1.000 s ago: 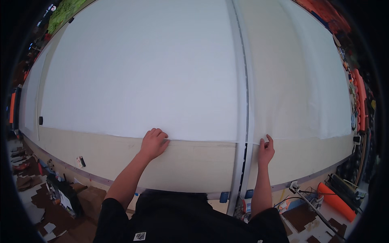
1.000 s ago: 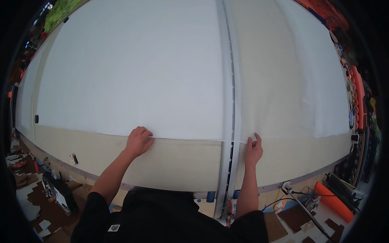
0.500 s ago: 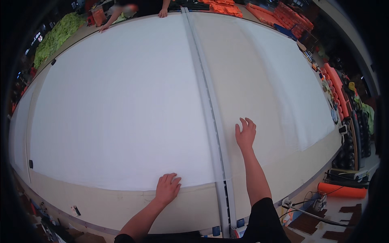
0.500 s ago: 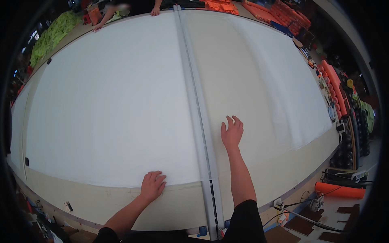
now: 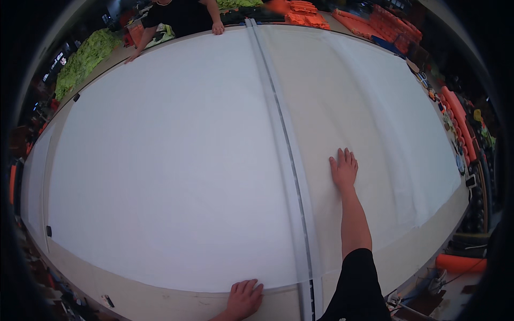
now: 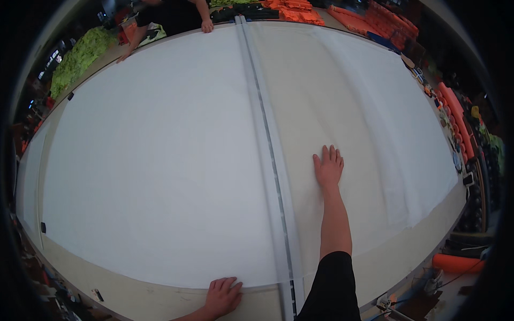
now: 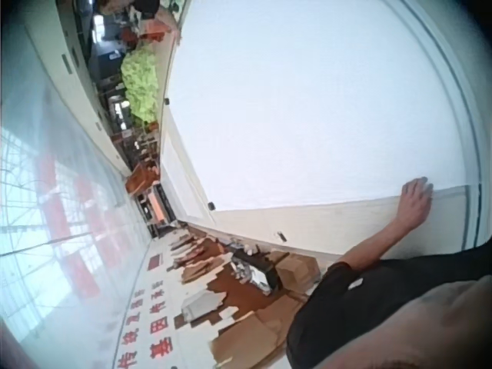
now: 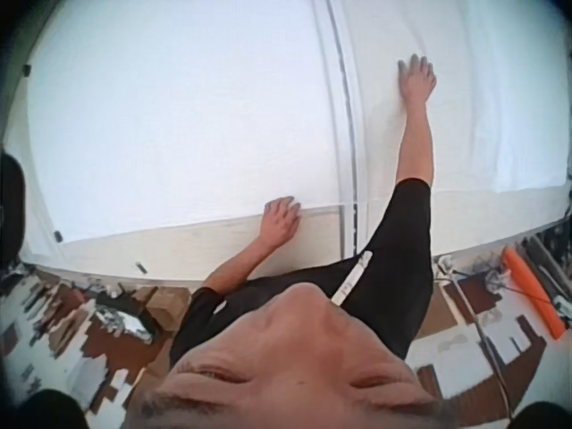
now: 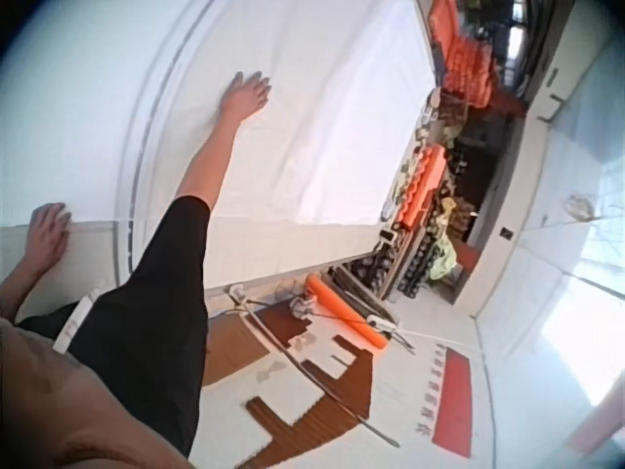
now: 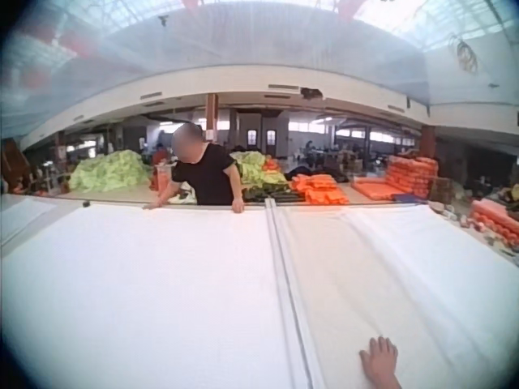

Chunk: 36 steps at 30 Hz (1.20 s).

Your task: The person aligns a large white fabric sheet on a cutting table and uses a powered straight-edge cutter to slice the material into strips. The person repeatedly positions the fabric, operates the cutter, and removes the cut pieces.

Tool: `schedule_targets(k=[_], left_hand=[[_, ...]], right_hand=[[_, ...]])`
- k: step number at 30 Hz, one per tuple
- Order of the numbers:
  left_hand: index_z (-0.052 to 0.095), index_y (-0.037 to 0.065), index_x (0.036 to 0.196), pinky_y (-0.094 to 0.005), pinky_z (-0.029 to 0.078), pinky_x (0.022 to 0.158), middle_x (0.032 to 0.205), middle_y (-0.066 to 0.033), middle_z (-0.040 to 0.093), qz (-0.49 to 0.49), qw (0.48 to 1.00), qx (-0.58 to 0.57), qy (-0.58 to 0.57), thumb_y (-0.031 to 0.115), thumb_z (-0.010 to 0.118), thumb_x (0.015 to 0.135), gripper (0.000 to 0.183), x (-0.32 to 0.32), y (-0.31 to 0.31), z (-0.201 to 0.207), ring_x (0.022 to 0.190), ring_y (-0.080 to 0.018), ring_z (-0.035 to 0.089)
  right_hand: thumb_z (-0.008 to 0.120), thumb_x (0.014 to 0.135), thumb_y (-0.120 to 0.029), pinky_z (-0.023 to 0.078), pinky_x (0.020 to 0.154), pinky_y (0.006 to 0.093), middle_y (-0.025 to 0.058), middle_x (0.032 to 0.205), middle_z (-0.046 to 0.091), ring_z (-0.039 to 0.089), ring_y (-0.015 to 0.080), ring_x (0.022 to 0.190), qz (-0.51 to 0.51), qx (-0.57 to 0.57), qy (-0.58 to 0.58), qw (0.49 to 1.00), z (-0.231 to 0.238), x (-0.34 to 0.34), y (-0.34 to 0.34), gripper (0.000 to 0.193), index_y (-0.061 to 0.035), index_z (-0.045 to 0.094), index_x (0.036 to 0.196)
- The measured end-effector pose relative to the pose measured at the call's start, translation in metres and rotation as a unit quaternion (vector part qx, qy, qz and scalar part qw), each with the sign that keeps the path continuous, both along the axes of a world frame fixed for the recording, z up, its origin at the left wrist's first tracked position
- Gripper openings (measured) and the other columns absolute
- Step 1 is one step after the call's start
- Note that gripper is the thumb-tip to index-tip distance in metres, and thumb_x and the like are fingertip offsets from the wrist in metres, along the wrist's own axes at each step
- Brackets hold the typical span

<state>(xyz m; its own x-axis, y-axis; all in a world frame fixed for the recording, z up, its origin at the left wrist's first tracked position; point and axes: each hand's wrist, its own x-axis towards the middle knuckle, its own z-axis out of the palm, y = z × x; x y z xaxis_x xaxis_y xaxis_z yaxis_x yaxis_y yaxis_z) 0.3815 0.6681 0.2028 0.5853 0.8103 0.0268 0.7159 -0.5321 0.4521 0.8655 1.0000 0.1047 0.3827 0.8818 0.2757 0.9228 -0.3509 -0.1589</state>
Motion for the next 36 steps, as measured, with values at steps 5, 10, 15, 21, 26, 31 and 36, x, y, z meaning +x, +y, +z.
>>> schedule_targets(k=[5, 10, 15, 21, 26, 31, 36], left_hand=[[0.07, 0.013, 0.126, -0.0479, 0.046, 0.1, 0.136, -0.0114, 0.06, -0.015, 1.0, 0.019, 0.004, 0.023, 0.078, 0.082, 0.045, 0.001, -0.006, -0.01, 0.124, -0.0297, 0.056], [0.068, 0.01, 0.134, -0.0509, 0.044, 0.108, 0.143, -0.0149, 0.057, -0.027, 0.999, 0.004, 0.034, 0.025, 0.075, 0.086, 0.051, 0.008, -0.011, -0.002, 0.131, -0.033, 0.054], [0.061, 0.005, 0.142, -0.0541, 0.041, 0.112, 0.15, -0.0182, 0.052, -0.048, 0.998, 0.008, 0.04, 0.028, 0.079, 0.083, 0.066, 0.016, -0.029, -0.002, 0.138, -0.0367, 0.05], [0.056, 0.002, 0.147, -0.0547, 0.04, 0.114, 0.154, -0.0205, 0.049, -0.048, 0.998, 0.024, 0.046, 0.029, 0.08, 0.082, 0.075, 0.021, -0.041, 0.0, 0.14, -0.0387, 0.047], [0.056, 0.001, 0.146, -0.054, 0.041, 0.113, 0.153, -0.0207, 0.049, -0.045, 0.997, 0.025, 0.056, 0.029, 0.081, 0.082, 0.074, 0.014, -0.047, -0.003, 0.14, -0.0393, 0.047], [0.057, 0.002, 0.146, -0.0534, 0.041, 0.114, 0.153, -0.02, 0.049, -0.055, 0.996, 0.041, 0.061, 0.03, 0.08, 0.083, 0.072, 0.015, -0.05, -0.006, 0.14, -0.0394, 0.047], [0.057, 0.004, 0.146, -0.0536, 0.04, 0.114, 0.153, -0.0194, 0.05, -0.051, 0.996, 0.028, 0.066, 0.032, 0.079, 0.085, 0.07, 0.015, -0.055, -0.018, 0.141, -0.0391, 0.046]], right_hand=[[0.058, 0.105, -0.049, 0.024, 0.128, 0.0571, 0.0182, 0.166, 0.042, 0.032, 0.0375, 0.157, -0.05, -0.003, -0.029, 0.998, 0.023, 0.037, -0.05, 0.064, -0.01, 0.051, 0.156], [0.069, 0.1, -0.028, 0.03, 0.125, 0.0578, 0.0158, 0.164, 0.045, 0.036, 0.0392, 0.154, 0.193, 0.034, 0.003, 0.981, 0.062, -0.074, -0.143, 0.055, -0.0112, 0.057, 0.151], [0.068, 0.101, -0.031, 0.03, 0.124, 0.0586, 0.0164, 0.164, 0.045, 0.038, 0.0394, 0.153, 0.153, -0.018, 0.027, 0.988, 0.04, -0.065, -0.255, 0.056, -0.0108, 0.057, 0.151], [0.068, 0.1, -0.031, 0.032, 0.123, 0.0588, 0.019, 0.161, 0.048, 0.04, 0.0396, 0.152, -0.027, -0.045, -0.06, 0.997, 0.034, 0.004, -0.338, 0.054, -0.0099, 0.058, 0.149], [0.07, 0.099, -0.028, 0.034, 0.123, 0.0565, 0.0166, 0.161, 0.048, 0.041, 0.0387, 0.151, 0.18, -0.025, 0.027, 0.983, 0.076, -0.087, -0.357, 0.054, -0.0115, 0.058, 0.149], [0.069, 0.099, -0.036, 0.035, 0.122, 0.0554, 0.0163, 0.16, 0.049, 0.045, 0.0394, 0.148, 0.097, -0.085, 0.023, 0.991, 0.053, -0.042, -0.414, 0.057, -0.0118, 0.057, 0.149], [0.075, 0.093, -0.035, 0.043, 0.114, 0.0547, 0.0185, 0.146, 0.061, 0.054, 0.039, 0.137, -0.037, -0.195, 0.008, 0.98, 0.082, 0.007, -0.487, 0.051, -0.0083, 0.066, 0.136]])
